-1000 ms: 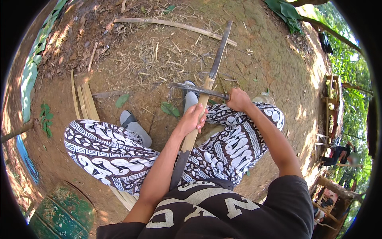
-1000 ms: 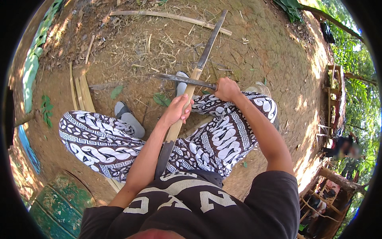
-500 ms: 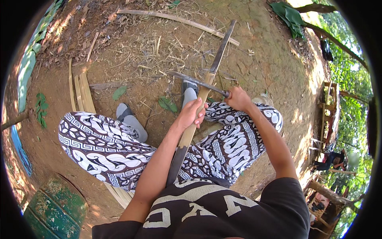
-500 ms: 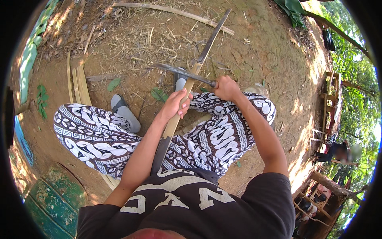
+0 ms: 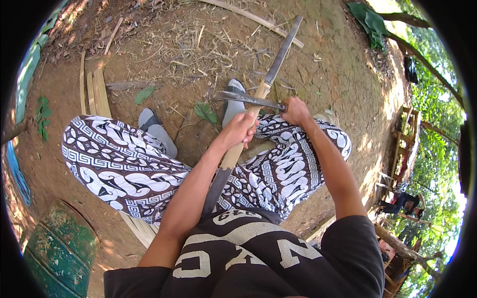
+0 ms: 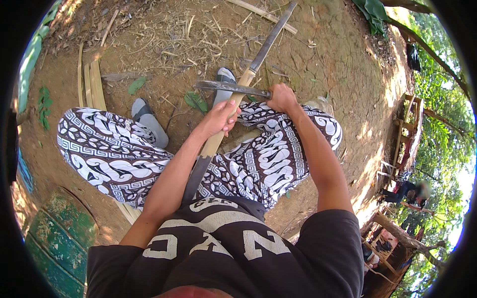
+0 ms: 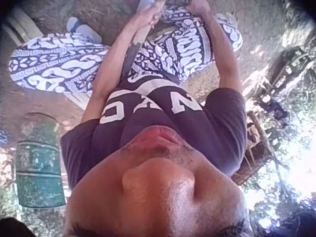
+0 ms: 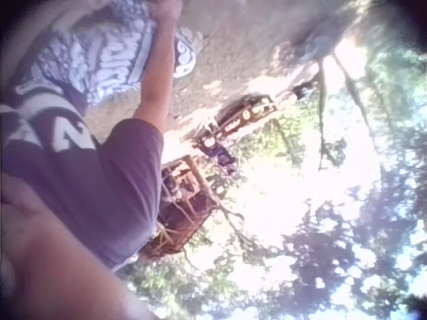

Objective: The person uses a blade to shave a thin strip of bamboo by hand while seated on a log outdoors.

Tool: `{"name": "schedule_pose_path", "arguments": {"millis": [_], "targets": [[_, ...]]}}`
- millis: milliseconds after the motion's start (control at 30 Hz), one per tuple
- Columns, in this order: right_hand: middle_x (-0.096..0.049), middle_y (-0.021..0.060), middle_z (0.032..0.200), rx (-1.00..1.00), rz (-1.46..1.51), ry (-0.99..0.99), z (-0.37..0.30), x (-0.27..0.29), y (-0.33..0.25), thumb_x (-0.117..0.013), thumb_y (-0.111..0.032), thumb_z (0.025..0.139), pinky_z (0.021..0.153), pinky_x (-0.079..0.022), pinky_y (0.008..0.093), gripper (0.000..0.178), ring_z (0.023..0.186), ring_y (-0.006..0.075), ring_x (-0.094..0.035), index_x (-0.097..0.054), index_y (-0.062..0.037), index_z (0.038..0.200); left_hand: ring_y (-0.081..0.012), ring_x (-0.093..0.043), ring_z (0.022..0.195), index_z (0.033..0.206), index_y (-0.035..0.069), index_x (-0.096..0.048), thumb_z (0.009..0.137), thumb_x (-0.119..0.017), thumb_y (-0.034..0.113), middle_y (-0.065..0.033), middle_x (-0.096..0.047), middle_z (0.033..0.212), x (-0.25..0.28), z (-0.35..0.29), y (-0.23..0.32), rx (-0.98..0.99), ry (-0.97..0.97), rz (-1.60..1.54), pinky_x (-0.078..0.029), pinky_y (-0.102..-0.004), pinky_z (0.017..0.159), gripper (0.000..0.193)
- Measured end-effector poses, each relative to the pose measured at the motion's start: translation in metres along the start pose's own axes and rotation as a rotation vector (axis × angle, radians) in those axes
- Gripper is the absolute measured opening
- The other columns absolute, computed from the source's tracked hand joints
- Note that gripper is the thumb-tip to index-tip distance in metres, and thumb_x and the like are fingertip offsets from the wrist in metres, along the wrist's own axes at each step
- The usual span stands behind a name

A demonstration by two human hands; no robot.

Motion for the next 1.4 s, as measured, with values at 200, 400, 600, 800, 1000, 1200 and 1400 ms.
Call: {"name": "schedule_pose_path", "arguments": {"millis": [200,400,600,800,1000,1200,1400], "targets": [[-0.068,0.0265,0.084,-0.146,-0.017,0.118,0.002,0.026,0.007,-0.062,-0.026,0.078,0.082,-0.053,0.0505,0.026,0.085,0.0445,-0.066,-0.072,-0.0038,0.085,-0.0044,-0.036,0.04,0.104,0.0,-0.05,0.106,-0.036,0.043,0.0054,-0.036,0.061,0.003,0.01,0.007,-0.101,-0.069,-0.17,-0.038,-0.0235,0.036,0.045],[-0.067,0.0294,0.084,-0.061,-0.064,0.065,-0.033,0.033,-0.03,-0.06,-0.025,0.078,0.082,-0.053,0.0517,0.027,0.086,0.0462,-0.066,-0.071,-0.0023,0.084,-0.004,-0.037,0.041,0.104,0.001,-0.051,0.107,-0.035,0.043,0.0054,-0.037,0.063,0.005,0.002,0.01,-0.088,-0.047,-0.18,-0.04,-0.0234,0.037,0.044],[-0.067,0.0305,0.087,-0.166,-0.036,0.084,-0.01,0.032,0.005,-0.059,-0.025,0.078,0.083,-0.053,0.0526,0.03,0.088,0.0471,-0.066,-0.069,0.0023,0.084,-0.0042,-0.037,0.041,0.102,0.001,-0.05,0.107,-0.035,0.042,0.0055,-0.038,0.064,0.001,0.005,0.008,-0.104,-0.041,-0.074,-0.041,-0.0235,0.037,0.044],[-0.065,0.0332,0.088,-0.036,0.038,0.092,0.002,0.022,-0.026,-0.057,-0.024,0.08,0.084,-0.052,0.0534,0.03,0.09,0.0489,-0.065,-0.068,0.0048,0.082,-0.0041,-0.037,0.042,0.103,0.003,-0.05,0.106,-0.035,0.043,0.005,-0.039,0.063,0.005,0.001,0.004,-0.08,-0.042,-0.134,-0.041,-0.023,0.038,0.043],[-0.065,0.0308,0.082,-0.193,-0.029,0.19,0.021,0.031,0.038,-0.057,-0.024,0.08,0.081,-0.052,0.0541,0.029,0.083,0.0476,-0.066,-0.07,0.0024,0.081,-0.0047,-0.036,0.04,0.104,0.001,-0.051,0.107,-0.035,0.042,0.005,-0.037,0.062,-0.003,-0.003,0.007,-0.083,-0.05,-0.113,-0.041,-0.0234,0.037,0.043],[-0.065,0.0305,0.084,-0.19,0.029,0.192,0.008,0.037,0.04,-0.055,-0.027,0.082,0.081,-0.052,0.054,0.032,0.085,0.0496,-0.064,-0.069,0.0015,0.081,-0.0048,-0.037,0.04,0.106,-0.001,-0.051,0.107,-0.035,0.041,0.0048,-0.038,0.062,0.009,0.002,0.014,-0.116,-0.031,-0.201,-0.041,-0.0234,0.036,0.044],[-0.065,0.0305,0.084,-0.015,-0.038,-0.012,-0.024,0.039,-0.035,-0.058,-0.025,0.078,0.083,-0.052,0.0529,0.027,0.086,0.0499,-0.063,-0.067,0.0008,0.081,-0.0052,-0.037,0.04,0.105,-0.001,-0.051,0.107,-0.035,0.04,0.0037,-0.039,0.064,0.005,-0.004,0.017,-0.079,-0.006,-0.138,-0.041,-0.0241,0.036,0.044]]}}
Point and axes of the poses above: each hand's wrist, its own z-axis towards the middle knuckle, its own x-axis out of the back of the hand, y = z × x, the point moved 7 cm from there along z, towards the middle knuckle
